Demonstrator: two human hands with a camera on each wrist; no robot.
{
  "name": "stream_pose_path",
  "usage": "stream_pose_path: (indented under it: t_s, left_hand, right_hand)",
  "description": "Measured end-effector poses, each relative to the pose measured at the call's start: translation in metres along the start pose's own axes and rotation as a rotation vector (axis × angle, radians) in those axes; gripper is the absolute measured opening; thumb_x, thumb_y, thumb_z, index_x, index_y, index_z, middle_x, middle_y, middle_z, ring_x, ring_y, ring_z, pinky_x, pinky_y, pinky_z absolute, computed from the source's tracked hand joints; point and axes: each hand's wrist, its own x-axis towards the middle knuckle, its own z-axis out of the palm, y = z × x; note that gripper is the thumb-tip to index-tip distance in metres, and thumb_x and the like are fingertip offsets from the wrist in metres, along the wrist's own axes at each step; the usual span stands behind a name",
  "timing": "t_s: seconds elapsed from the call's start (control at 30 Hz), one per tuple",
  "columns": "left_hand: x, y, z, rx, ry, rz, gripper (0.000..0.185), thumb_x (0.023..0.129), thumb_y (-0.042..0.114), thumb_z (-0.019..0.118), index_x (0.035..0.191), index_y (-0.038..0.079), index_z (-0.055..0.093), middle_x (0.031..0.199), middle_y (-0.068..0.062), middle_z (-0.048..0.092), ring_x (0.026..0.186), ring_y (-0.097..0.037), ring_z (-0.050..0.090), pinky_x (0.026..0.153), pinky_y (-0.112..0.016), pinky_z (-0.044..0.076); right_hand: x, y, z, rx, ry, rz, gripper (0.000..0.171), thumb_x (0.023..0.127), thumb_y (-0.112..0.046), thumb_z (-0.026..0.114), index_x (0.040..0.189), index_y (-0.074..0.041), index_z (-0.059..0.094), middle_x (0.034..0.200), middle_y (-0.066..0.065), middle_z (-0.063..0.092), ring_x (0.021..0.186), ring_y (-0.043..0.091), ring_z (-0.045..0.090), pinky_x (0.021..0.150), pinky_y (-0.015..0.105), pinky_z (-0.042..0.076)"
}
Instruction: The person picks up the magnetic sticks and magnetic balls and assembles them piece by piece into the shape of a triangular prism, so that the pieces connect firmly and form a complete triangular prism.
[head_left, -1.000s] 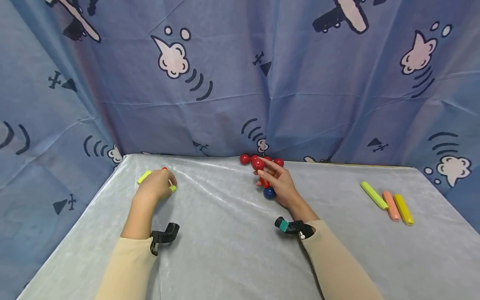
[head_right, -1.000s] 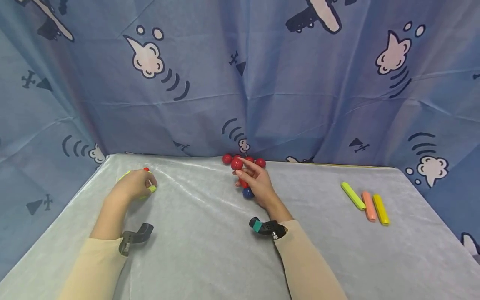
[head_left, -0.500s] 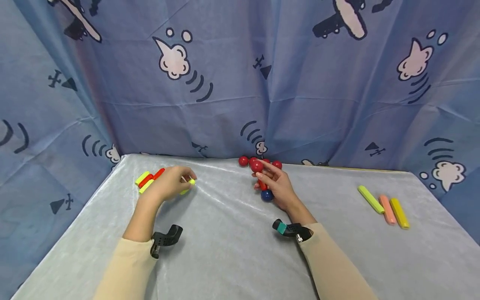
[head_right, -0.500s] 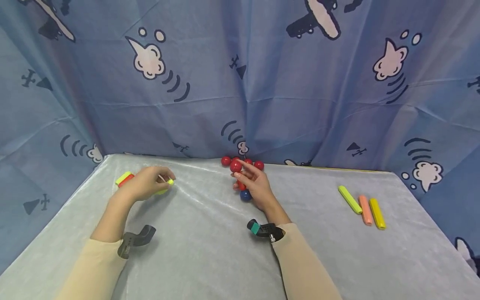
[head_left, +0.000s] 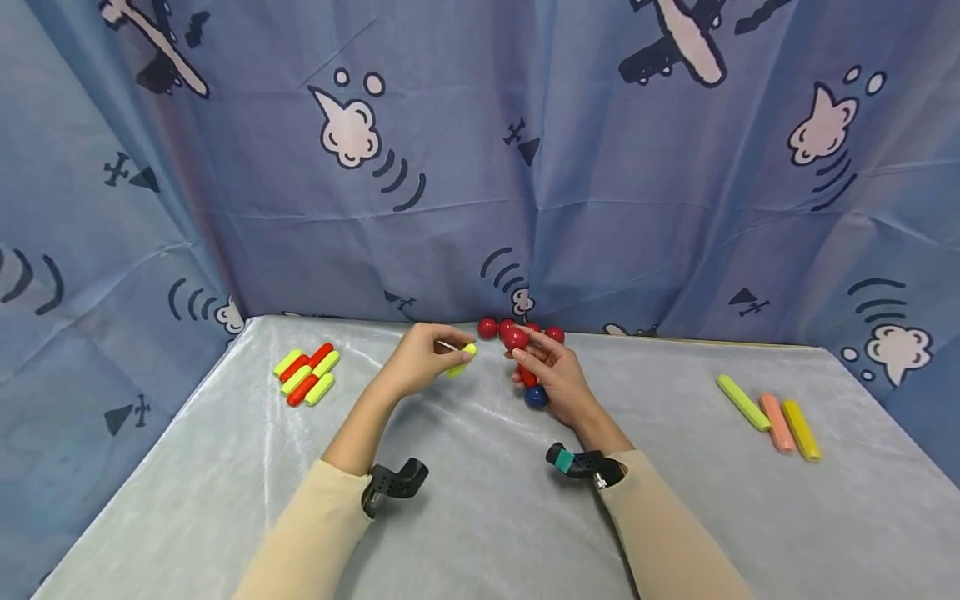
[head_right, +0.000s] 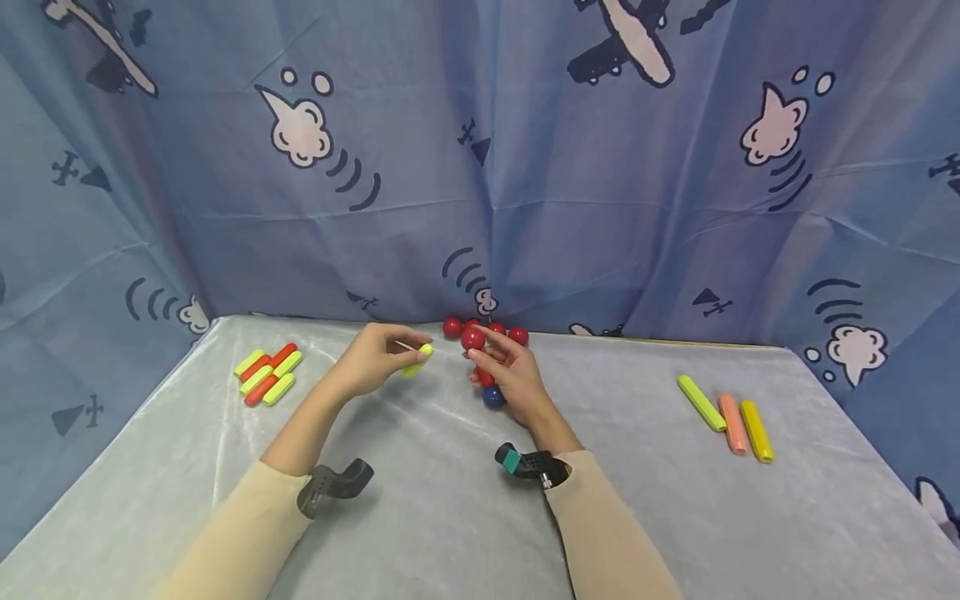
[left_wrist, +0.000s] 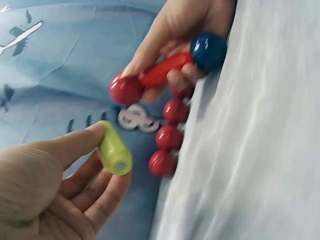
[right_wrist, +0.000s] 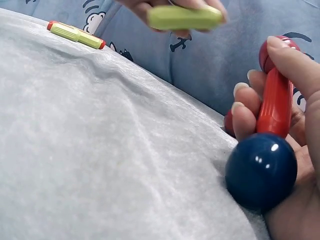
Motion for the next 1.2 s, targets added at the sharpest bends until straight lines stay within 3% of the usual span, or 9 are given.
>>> stream_pose_path:
  t_s: [0.27,0.53,0.87,1.2]
  left_hand:
    - [0.014,-0.005,0.045,-0.236,0.135,-0.063,0.028,0.091,0.01,0.074,0.117,-0.001,0.073,0.112,-0.015,0.075,0.089,-0.019,0.072,0.072,-0.02,0.056]
    - [0.016,-0.021,0.071,-0.506,0.18,-0.118,0.029,0.091,0.009,0.074,0.119,0.0,0.073,0.116,-0.019,0.074,0.087,-0.008,0.069,0.072,-0.02,0.057]
    - [0.015,-0.031,0.083,-0.569,0.166,-0.116,0.029,0.092,0.013,0.074,0.12,0.004,0.074,0.118,-0.015,0.074,0.088,-0.005,0.066,0.077,-0.021,0.058]
    - [0.016,-0.033,0.083,-0.577,0.169,-0.124,0.029,0.092,0.016,0.075,0.118,0.005,0.075,0.116,-0.013,0.075,0.087,-0.005,0.065,0.077,-0.02,0.056]
  right_hand:
    - [0.0,-0.003,0.0,-0.001,0.028,0.042,0.051,0.103,-0.022,0.059,0.15,-0.007,0.045,0.099,0.005,0.071,0.059,0.009,0.06,0.059,0.021,0.058]
    - [0.0,-0.006,0.001,-0.008,0.026,0.083,0.048,0.107,-0.037,0.048,0.137,0.001,0.05,0.091,0.001,0.067,0.06,0.009,0.057,0.059,0.019,0.055]
    - [0.002,-0.005,0.002,-0.025,0.023,0.12,0.049,0.109,-0.042,0.039,0.129,0.002,0.051,0.077,-0.004,0.063,0.059,0.008,0.055,0.06,0.018,0.054]
    - [0.001,-0.005,0.006,-0.055,0.03,0.049,0.033,0.106,-0.034,0.053,0.126,-0.009,0.046,0.071,0.0,0.066,0.05,0.009,0.056,0.052,0.019,0.054]
